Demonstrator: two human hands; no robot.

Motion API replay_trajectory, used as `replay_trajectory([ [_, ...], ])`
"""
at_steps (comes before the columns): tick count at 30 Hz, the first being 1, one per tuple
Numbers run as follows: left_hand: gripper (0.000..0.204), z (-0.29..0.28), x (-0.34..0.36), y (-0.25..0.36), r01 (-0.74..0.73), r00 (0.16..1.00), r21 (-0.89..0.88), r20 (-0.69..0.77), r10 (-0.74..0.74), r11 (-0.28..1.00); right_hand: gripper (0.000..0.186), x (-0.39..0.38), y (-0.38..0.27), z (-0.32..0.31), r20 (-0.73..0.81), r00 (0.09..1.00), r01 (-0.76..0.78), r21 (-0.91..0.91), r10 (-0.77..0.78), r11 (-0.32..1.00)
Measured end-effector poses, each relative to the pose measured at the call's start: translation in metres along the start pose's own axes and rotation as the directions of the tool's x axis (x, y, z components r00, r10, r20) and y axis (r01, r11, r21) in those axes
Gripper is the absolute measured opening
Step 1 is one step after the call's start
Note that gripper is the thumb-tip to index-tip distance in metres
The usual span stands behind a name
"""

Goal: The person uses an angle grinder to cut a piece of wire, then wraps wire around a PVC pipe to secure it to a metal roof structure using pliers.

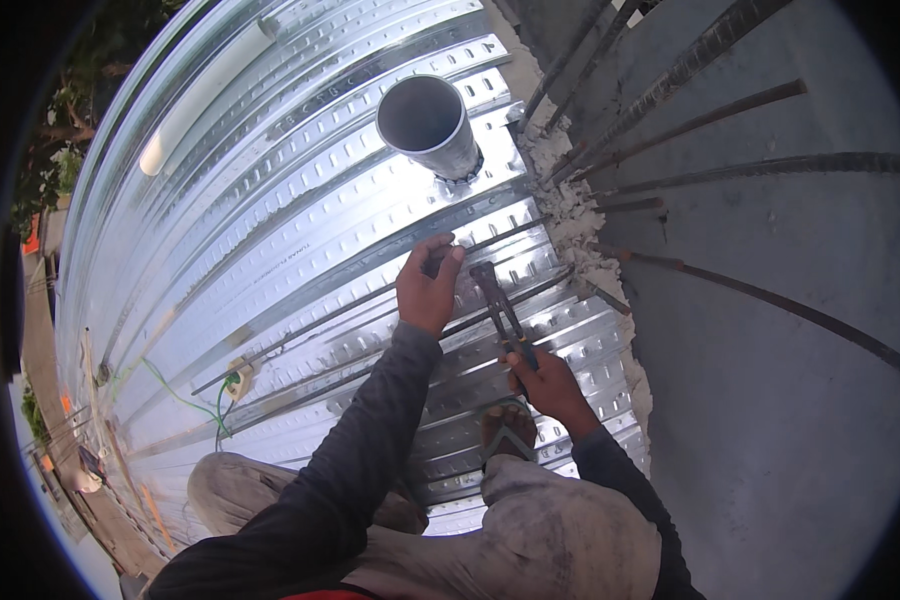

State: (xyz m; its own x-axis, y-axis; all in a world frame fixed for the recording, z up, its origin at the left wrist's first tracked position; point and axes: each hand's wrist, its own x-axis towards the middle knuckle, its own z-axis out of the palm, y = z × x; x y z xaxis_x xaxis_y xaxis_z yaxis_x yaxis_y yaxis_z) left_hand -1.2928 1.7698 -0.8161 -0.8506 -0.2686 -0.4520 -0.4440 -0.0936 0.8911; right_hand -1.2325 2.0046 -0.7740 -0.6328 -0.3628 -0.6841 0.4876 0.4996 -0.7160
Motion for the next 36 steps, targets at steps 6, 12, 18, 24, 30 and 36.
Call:
replay_trajectory([
  [6, 0.101, -0.029, 0.097, 0.021, -0.293, 0.856, 0.673, -0.133, 0.500, 0.680, 0.040, 0.004, 0.015, 0.008, -0.106, 0.983, 0.088, -0.443, -0.149, 0.892],
  [12, 0.089, 0.002, 0.111, 0.017, -0.351, 0.798, 0.719, -0.107, 0.594, 0.600, 0.039, 0.005, 0.031, 0.011, -0.149, 0.981, 0.057, -0.394, -0.125, 0.917],
  [18, 0.075, 0.011, 0.111, 0.015, -0.363, 0.772, 0.709, -0.135, 0.621, 0.605, 0.040, 0.009, 0.034, 0.009, -0.158, 0.982, 0.033, -0.404, -0.105, 0.914],
  [24, 0.075, 0.013, 0.116, 0.016, -0.311, 0.813, 0.686, -0.166, 0.558, 0.658, 0.037, 0.008, 0.037, 0.010, -0.177, 0.968, 0.092, -0.402, -0.176, 0.911],
  [30, 0.077, -0.007, 0.112, 0.027, -0.386, 0.854, 0.617, -0.043, 0.519, 0.686, 0.031, 0.012, 0.005, 0.012, -0.166, 0.980, 0.108, -0.017, -0.109, 0.994],
  [36, 0.053, -0.034, 0.063, 0.026, -0.378, 0.888, 0.444, -0.073, 0.454, 0.812, 0.033, 0.037, -0.021, 0.005, -0.101, 0.984, 0.158, 0.139, -0.145, 0.978],
])
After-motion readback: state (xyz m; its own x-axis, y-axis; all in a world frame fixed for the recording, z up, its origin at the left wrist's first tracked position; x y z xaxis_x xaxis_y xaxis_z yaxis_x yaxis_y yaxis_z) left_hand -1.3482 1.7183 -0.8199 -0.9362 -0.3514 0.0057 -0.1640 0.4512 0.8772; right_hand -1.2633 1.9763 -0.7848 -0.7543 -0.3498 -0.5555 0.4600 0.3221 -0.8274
